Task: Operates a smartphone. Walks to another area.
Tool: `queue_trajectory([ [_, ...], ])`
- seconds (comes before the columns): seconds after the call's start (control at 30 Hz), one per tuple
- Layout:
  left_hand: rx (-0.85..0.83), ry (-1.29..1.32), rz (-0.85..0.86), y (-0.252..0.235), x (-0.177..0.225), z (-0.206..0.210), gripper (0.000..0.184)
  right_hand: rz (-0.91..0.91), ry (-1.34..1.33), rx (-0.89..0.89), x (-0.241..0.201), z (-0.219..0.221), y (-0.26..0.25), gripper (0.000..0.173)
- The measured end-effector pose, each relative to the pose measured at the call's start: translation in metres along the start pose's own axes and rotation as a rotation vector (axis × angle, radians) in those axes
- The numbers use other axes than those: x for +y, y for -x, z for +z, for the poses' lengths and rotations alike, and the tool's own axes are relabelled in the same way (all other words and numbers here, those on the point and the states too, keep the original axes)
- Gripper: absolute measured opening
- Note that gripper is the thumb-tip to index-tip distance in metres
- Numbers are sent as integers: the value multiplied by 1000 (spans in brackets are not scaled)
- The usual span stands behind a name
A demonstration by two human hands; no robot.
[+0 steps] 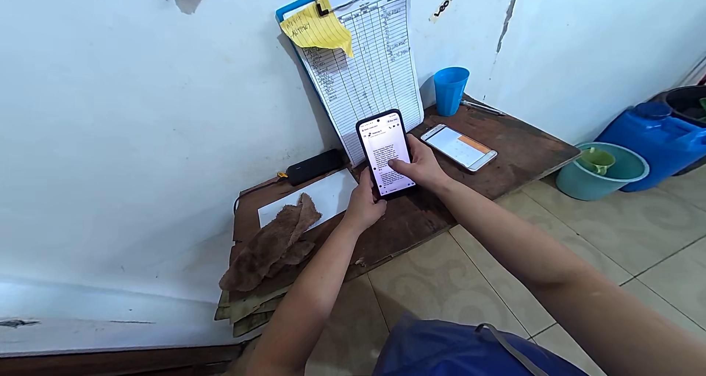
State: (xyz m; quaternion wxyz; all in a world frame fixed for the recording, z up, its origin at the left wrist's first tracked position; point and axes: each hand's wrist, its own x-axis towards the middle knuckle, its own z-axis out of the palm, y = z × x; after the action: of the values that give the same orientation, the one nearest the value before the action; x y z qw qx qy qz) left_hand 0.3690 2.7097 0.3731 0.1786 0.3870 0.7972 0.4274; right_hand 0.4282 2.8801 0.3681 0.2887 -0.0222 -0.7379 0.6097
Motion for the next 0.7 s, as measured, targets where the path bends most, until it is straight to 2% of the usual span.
queue_trajectory([
  [0.53,7,-44,17,1,2,0,80,-5,18,2,-4,0,3,30],
  [0.7,10,-56,1,1,2,0,78,-17,18,-4,-3,-1,2,31],
])
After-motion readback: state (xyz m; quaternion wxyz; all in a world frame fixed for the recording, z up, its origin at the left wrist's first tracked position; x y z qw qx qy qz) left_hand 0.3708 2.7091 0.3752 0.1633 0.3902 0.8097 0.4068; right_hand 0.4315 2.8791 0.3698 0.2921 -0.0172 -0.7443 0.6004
